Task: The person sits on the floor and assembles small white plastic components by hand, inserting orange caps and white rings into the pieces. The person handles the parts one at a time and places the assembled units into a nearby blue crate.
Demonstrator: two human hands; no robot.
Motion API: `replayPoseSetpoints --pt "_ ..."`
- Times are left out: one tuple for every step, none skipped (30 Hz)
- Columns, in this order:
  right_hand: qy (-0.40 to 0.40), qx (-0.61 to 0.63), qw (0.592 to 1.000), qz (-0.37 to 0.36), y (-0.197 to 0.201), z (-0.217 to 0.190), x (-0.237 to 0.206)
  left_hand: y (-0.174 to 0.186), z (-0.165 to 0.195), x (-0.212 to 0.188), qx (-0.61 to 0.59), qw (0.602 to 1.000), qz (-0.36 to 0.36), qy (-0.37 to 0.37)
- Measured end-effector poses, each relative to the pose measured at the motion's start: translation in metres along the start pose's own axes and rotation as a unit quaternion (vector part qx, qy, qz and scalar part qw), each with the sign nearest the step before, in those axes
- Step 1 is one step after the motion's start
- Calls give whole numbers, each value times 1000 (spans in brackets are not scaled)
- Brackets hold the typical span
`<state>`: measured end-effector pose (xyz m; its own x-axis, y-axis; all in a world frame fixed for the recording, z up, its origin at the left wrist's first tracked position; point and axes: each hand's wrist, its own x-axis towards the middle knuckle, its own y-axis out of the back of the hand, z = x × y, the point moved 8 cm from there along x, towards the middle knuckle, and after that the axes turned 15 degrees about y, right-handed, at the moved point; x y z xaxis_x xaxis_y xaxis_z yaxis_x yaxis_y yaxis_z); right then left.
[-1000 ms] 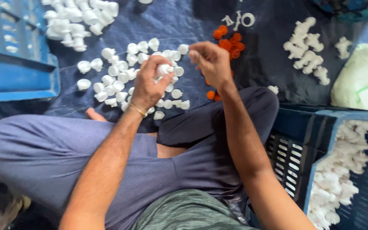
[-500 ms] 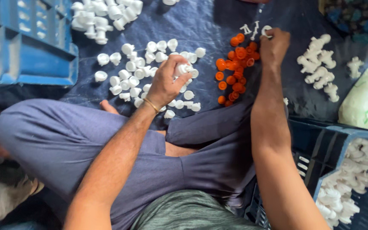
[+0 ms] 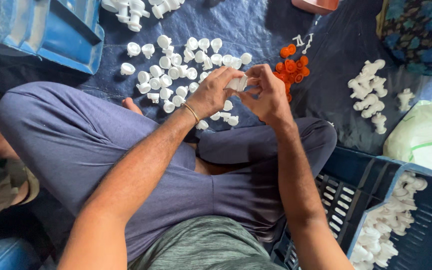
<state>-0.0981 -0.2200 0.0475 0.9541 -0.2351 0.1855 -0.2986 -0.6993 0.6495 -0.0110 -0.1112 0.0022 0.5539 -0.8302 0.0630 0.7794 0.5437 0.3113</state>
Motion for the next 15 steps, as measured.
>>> replayPoseSetpoints --pt "-20 0 1000 9 0 5 1 0 -1 0 0 1000 4 -1" --pt "-3 31 999 19 -1 4 2 0 -2 0 0 1000 8 -1" --pt "12 64 997 29 -5 3 2 0 -4 0 -1 1000 8 5" --pt "26 98 994 39 -7 3 2 0 -6 0 -2 1000 6 13" --pt "50 79 995 22 -9 2 0 -1 -9 1 -3 1000 3 23" --pt "72 61 996 5 -8 1 -2 -2 -12 1 7 999 -6 34" --pt "94 41 995 -11 -9 0 -5 -4 -16 1 16 999 -16 44" --pt "73 61 995 -11 -9 5 -7 -7 -18 1 24 998 -28 53" --pt "54 80 995 -11 -11 10 -7 -6 -17 1 22 999 -18 36" --pt "38 99 994 -11 -12 14 -6 -6 -16 1 22 1000 -6 18" --pt "29 127 991 -11 -12 15 -4 -5 -14 1 22 1000 6 0" --pt "20 156 987 -12 -12 16 -5 -7 -16 1 23 1000 1 0" --pt "10 185 983 -13 -13 17 -6 -9 -17 2 23 1000 -5 0" --pt "21 170 985 -16 -13 14 -6 -11 -19 3 24 1000 -10 -1" --pt "32 155 987 -19 -12 12 -7 -15 -26 4 21 999 -35 29"
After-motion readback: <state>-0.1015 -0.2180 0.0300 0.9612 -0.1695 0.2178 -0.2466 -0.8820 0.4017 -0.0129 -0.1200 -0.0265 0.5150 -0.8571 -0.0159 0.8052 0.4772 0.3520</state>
